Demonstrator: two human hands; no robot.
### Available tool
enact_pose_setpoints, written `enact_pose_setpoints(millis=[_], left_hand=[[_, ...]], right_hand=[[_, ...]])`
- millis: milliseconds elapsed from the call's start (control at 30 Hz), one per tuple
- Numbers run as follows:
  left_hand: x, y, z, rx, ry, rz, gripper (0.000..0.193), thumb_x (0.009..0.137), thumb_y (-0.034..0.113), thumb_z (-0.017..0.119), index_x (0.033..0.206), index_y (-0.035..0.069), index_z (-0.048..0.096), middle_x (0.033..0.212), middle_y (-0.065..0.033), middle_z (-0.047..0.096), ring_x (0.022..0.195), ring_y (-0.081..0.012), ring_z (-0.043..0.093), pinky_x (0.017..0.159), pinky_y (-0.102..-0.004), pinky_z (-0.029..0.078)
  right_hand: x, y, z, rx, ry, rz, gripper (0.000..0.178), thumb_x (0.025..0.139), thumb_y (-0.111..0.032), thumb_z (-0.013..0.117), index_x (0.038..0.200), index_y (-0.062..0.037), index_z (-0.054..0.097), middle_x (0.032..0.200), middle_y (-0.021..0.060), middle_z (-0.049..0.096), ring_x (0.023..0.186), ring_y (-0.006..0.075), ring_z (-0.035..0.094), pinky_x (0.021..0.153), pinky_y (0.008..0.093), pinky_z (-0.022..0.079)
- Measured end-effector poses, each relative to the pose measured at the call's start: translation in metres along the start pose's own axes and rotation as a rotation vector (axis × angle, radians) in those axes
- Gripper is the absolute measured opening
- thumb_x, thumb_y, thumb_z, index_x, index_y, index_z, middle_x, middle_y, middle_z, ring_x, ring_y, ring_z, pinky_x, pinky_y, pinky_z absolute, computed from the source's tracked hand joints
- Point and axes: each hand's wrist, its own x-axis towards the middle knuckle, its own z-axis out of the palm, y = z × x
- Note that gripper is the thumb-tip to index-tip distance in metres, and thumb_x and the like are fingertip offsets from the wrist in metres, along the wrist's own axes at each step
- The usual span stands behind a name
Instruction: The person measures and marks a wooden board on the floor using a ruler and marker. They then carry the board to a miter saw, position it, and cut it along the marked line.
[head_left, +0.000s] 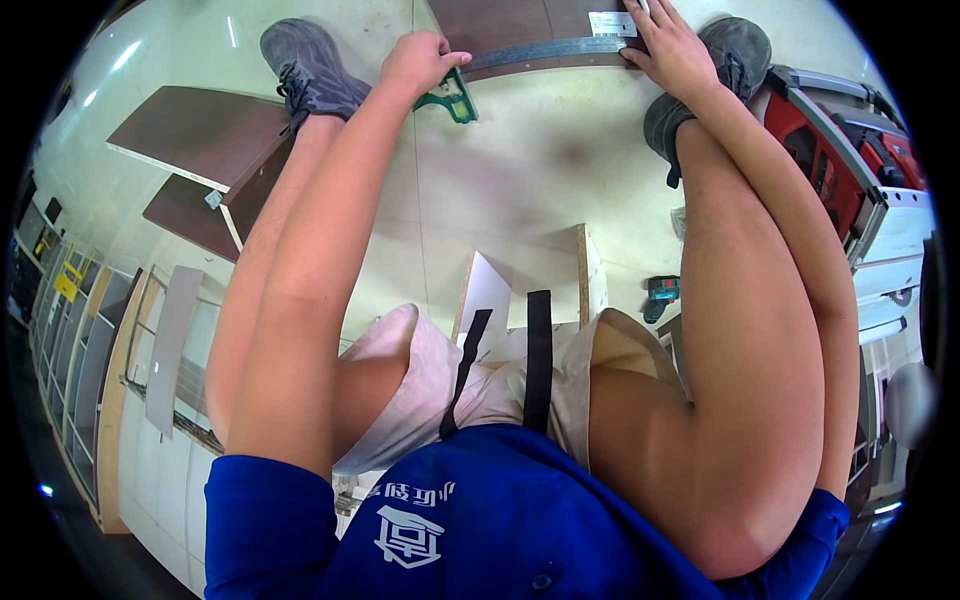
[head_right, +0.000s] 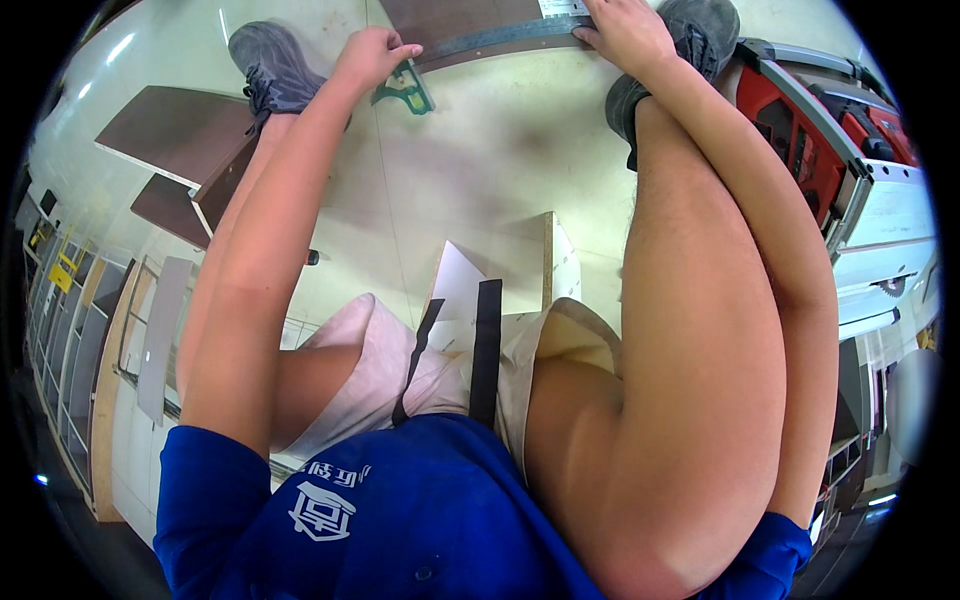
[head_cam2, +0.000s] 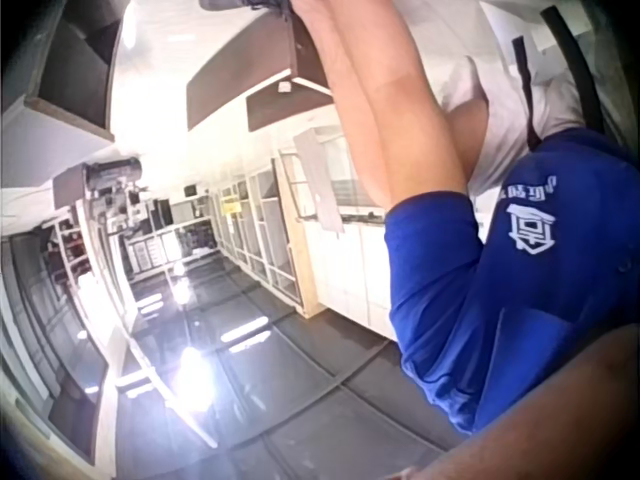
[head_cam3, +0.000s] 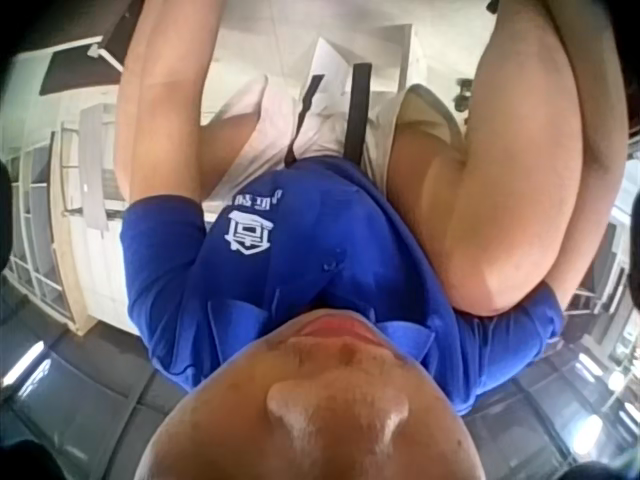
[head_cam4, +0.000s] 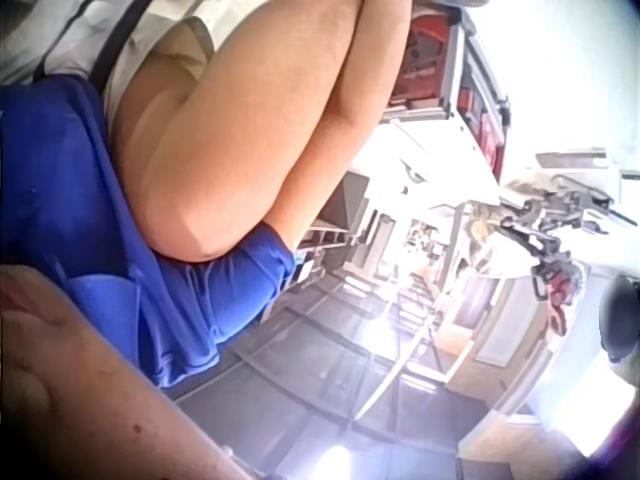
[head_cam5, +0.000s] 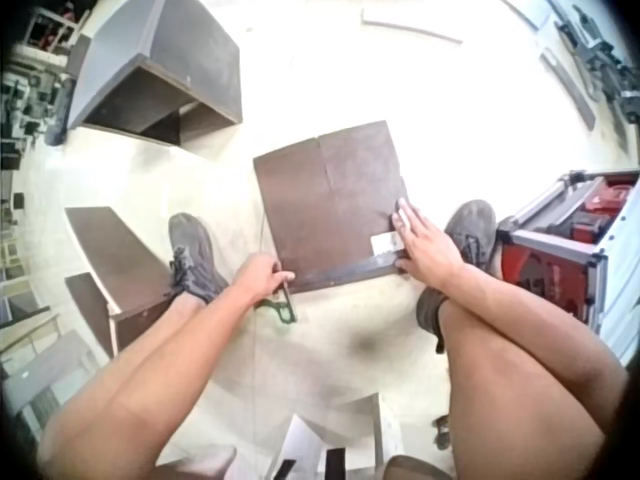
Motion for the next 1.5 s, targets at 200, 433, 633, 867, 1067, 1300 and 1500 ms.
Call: enact_pose_setpoints(millis=[200,433,633,867,1067,1300,1500], left_hand=[[-0.003,0.017,-0.012,0.083,-0.03,-0.037,0.047,0.081,0.05,0.079,0.088,0.004,0.07,0.082,-0.0112,0.071,0.079,-0.0277,0.069,0.07,-0.041,0.054],[-0.011,0.033,-0.015,0.195,0.149,-0.016,0.049,0.074,0.046,0.085,0.089,0.007,0.061,0.089,-0.009,0.071,0.086,-0.0305,0.068,0.07,-0.0441,0.052],[-0.008,0.032,-0.021,0.091,0.071,-0.052,0.04,0.077,0.039,0.084,0.087,0.007,0.061,0.088,-0.0086,0.071,0.084,-0.0287,0.068,0.07,-0.043,0.052],[-0.01,0.029,-0.016,-0.008,0.018,-0.086,0.035,0.079,0.036,0.083,0.087,0.008,0.063,0.086,-0.0084,0.071,0.081,-0.0253,0.068,0.069,-0.0409,0.052],[-0.011,0.03,-0.015,-0.043,0.032,-0.105,0.03,0.082,0.033,0.082,0.087,0.009,0.064,0.084,-0.007,0.072,0.079,-0.0234,0.068,0.069,-0.0402,0.052],[-0.01,0.029,-0.015,-0.064,0.039,-0.076,0.028,0.082,0.03,0.082,0.085,0.008,0.064,0.082,-0.0078,0.072,0.077,-0.0237,0.069,0.069,-0.04,0.053],[-0.006,0.018,-0.009,-0.118,0.072,0.021,0.029,0.079,0.027,0.083,0.087,0.005,0.066,0.085,-0.0129,0.071,0.082,-0.0311,0.069,0.073,-0.0443,0.053]], right_hand=[[-0.003,0.004,0.002,0.08,0.016,0.029,0.09,0.079,-0.033,0.078,0.149,0.0056,0.036,0.158,0.0292,0.029,0.147,0.0393,0.029,0.123,0.0403,0.025],[-0.004,-0.014,-0.033,0.116,-0.002,0.095,0.095,0.076,-0.035,0.08,0.151,0.0002,0.033,0.158,0.0262,0.03,0.148,0.0438,0.025,0.123,0.0504,0.022],[-0.005,0.01,-0.04,0.426,0.182,-0.113,0.059,0.083,-0.007,0.073,0.138,-0.008,0.049,0.151,0.0093,0.049,0.144,0.0315,0.039,0.116,0.0431,0.037],[-0.001,0.024,-0.016,0.073,-0.023,-0.249,0.07,0.081,-0.011,0.077,0.142,-0.0106,0.044,0.151,0.0116,0.046,0.139,0.0342,0.043,0.112,0.044,0.043],[0.002,0.005,0.008,0.215,0.142,0.012,0.09,0.08,-0.016,0.08,0.154,-0.0058,0.029,0.161,0.0158,0.03,0.144,0.038,0.035,0.115,0.0421,0.039],[0.0,-0.005,0.012,0.374,0.121,0.255,0.102,0.079,-0.02,0.082,0.155,0.0026,0.018,0.155,0.0239,0.035,0.133,0.0445,0.044,0.109,0.0467,0.044],[-0.001,-0.002,0.009,0.368,0.002,0.283,0.107,0.079,-0.02,0.082,0.158,-0.0006,0.012,0.155,0.0251,0.034,0.136,0.0442,0.042,0.111,0.0469,0.043]])
